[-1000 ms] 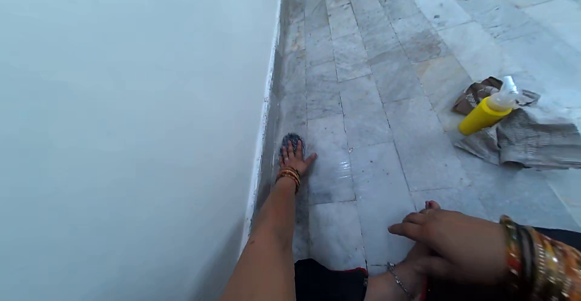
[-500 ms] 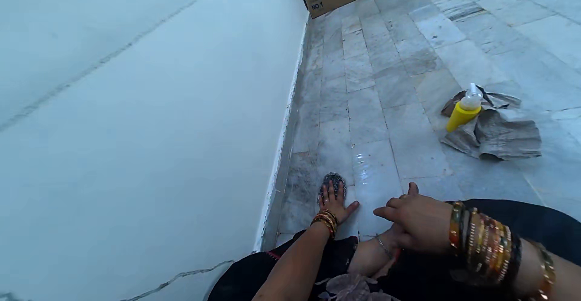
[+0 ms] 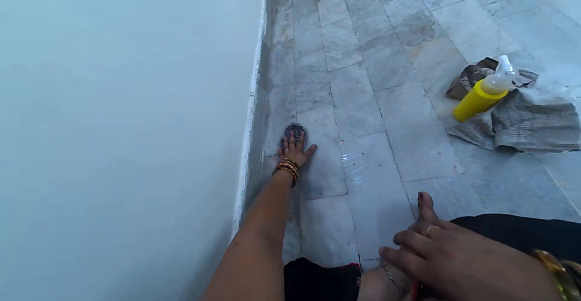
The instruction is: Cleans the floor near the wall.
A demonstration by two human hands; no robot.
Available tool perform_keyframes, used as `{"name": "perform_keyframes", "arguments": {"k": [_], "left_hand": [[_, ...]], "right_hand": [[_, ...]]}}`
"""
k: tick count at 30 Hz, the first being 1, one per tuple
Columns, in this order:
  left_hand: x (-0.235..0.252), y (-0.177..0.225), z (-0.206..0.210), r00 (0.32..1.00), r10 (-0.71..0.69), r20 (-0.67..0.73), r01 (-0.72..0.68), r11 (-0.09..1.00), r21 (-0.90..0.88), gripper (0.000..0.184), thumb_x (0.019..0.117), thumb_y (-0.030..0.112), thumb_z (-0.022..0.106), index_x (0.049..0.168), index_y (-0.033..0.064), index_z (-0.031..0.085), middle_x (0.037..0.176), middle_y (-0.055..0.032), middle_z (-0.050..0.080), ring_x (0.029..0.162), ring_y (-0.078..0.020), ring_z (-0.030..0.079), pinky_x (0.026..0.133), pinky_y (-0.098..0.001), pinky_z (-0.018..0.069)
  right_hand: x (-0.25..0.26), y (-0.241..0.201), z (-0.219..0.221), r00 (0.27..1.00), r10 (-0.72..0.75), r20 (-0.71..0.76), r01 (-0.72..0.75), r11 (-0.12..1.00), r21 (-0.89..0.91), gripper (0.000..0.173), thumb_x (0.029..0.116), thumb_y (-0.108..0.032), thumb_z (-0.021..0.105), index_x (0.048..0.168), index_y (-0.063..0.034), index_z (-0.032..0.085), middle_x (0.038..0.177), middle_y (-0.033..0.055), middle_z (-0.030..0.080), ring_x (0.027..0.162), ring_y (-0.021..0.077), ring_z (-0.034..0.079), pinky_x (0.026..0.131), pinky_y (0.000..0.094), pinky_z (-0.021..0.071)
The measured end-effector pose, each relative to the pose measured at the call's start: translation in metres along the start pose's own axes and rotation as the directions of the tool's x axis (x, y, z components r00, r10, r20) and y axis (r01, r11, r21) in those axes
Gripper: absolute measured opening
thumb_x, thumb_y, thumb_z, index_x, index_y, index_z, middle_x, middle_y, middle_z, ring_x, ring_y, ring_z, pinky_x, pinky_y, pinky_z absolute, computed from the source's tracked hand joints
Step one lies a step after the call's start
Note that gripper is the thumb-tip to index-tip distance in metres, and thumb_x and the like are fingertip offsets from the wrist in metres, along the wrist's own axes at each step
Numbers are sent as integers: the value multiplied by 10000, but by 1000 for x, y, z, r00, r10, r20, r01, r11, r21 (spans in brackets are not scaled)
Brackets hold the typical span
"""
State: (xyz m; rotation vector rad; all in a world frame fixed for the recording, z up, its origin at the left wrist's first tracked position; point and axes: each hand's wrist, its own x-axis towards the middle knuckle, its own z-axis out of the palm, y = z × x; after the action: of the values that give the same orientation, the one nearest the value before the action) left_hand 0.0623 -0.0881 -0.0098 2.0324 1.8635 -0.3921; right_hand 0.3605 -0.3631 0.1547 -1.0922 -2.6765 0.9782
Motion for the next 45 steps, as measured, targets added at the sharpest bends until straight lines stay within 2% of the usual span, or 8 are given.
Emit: {"name": "perform_keyframes", "arguments": {"k": [10,20,28,31,35,37,40,45], "left_hand": [[62,25,-30,992,-90,-87,89,996,-22,920,1000,737,365,1678,197,55,1728,-201,-71,1585,-461,-45,1237,-688,58],[-80,103,47,985,171,22,-172,984,36,946,963,753,444,1677,255,73,1735,-163,-77,1594,-406,-88,1243,-670,-1],[-190,76,79,953,212,215,-241,963,122,900,976,757,376,1677,274,84,1742,-133,-51,1601,-385,-66,1260,-628,4],[-193,81,67,957,185,223,-208,975,81,756,1030,667,390,1659,284,224,1748,-104,44,1608,-354,27,1255,-638,66],[-184,83,74,962,246,-117,-249,969,-11,464,1080,403,471,1443,140,595,1595,-132,444,1529,-318,331,1265,-562,172],[-170,81,92,927,304,-220,-319,947,-33,482,1088,322,461,1515,105,513,1653,-147,360,1565,-334,263,1275,-543,177],[-152,83,105,943,313,-109,-309,950,55,593,1111,411,358,1653,193,259,1742,-79,122,1614,-289,63,1286,-539,70],[-88,80,77,924,364,-118,-361,931,50,569,1117,434,311,1653,248,263,1741,-62,143,1607,-348,84,1250,-635,85]], "right_hand": [[28,10,-14,948,36,317,-84,987,138,529,1061,-391,566,1516,-127,507,1360,229,621,1242,454,602,971,616,493],[32,8,-31,858,292,422,-365,926,102,625,1060,-373,589,1584,-89,405,1492,273,511,1355,474,510,1086,659,393],[9,-23,-22,870,345,352,-374,927,15,604,1066,-362,576,1585,-105,406,1508,240,508,1379,446,498,1120,664,355],[-1,-21,-15,883,351,313,-376,926,23,598,1058,-382,581,1577,-126,429,1490,218,534,1377,427,506,1140,685,317],[-4,-15,-17,882,367,294,-378,925,-20,605,1067,-405,555,1584,-121,417,1468,212,545,1310,411,558,1071,606,427],[-3,-14,-21,879,374,297,-381,924,-37,603,1067,-420,548,1582,-134,423,1462,197,552,1299,403,564,1044,589,454],[-2,-17,-26,886,339,317,-358,934,3,598,1064,-401,558,1586,-143,420,1482,192,539,1335,420,530,1093,655,382],[-2,-25,-33,942,183,280,-207,977,58,580,1061,-357,567,1574,-122,433,1477,229,537,1369,457,500,1128,679,340]]}}
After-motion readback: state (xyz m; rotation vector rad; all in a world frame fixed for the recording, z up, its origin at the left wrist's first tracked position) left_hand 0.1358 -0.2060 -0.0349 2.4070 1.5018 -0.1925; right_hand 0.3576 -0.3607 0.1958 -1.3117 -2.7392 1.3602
